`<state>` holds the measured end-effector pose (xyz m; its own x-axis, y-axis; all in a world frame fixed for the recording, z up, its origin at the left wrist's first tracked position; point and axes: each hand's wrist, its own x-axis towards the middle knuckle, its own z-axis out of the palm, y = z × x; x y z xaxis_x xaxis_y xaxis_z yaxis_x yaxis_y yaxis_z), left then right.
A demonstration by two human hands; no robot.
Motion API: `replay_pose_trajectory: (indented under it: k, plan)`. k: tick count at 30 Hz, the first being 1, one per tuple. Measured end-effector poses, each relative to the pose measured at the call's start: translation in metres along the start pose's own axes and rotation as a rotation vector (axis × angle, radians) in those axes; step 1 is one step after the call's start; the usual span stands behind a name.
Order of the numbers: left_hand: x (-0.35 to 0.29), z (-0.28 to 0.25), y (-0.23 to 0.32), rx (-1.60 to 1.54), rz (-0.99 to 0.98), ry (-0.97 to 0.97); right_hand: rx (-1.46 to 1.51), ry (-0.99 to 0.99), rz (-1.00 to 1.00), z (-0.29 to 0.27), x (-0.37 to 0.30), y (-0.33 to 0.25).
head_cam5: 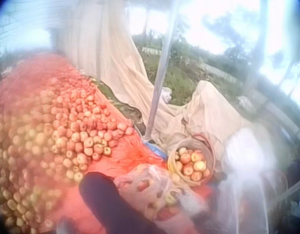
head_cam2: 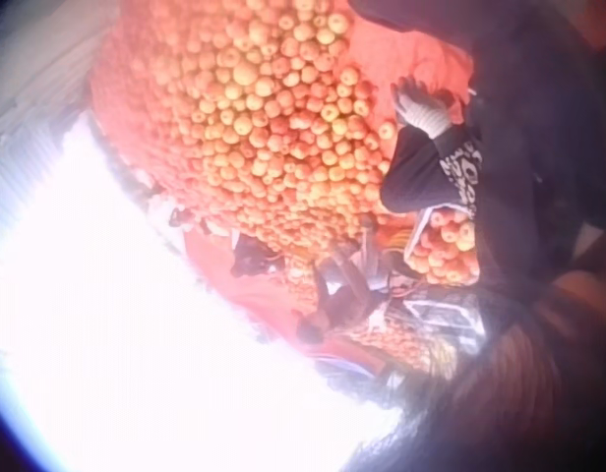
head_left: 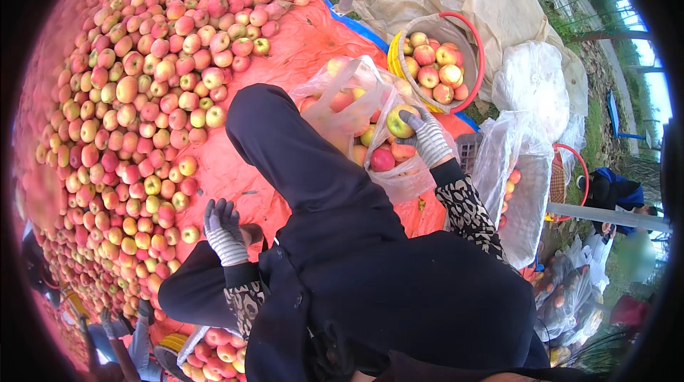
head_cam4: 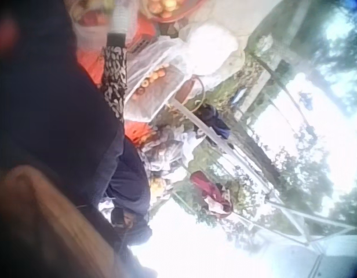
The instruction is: The person sits on a red tarp covered with apples and repeatedly picks up apples, briefly inspects them, and places them into a clear plastic bag. The person handles apples one at a time throughout the clip.
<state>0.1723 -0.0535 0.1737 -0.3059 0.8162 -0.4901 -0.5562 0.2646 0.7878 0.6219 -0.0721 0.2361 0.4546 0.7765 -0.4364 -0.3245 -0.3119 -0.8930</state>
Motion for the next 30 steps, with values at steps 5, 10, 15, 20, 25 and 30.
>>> replay_pose_trajectory:
  k: [5, 10, 15, 20, 25, 30]
  plan:
    - [0.001, -0.004, 0.000, 0.033, -0.030, -0.014, 0.217, -0.226, 0.287, 0.004, 0.037, 0.040]
    - [0.000, -0.008, -0.001, 0.125, -0.066, 0.006, -0.206, 0.029, 0.230, -0.008, 0.074, 0.052]
    - [0.014, -0.029, -0.018, -0.074, -0.056, -0.101, -1.357, -0.043, -0.288, -0.023, 0.065, 0.038]
    - [0.005, -0.023, -0.015, -0.031, -0.104, -0.079, -1.624, -0.161, -0.608, 0.000, 0.045, 0.067]
    - [0.022, -0.017, -0.022, 0.007, -0.093, -0.013, -1.560, -0.058, -0.471, -0.033, 0.071, 0.076]
    - [0.061, -0.056, -0.058, -0.195, -0.026, -0.035, -0.380, 0.074, -0.620, 0.032, 0.065, -0.019]
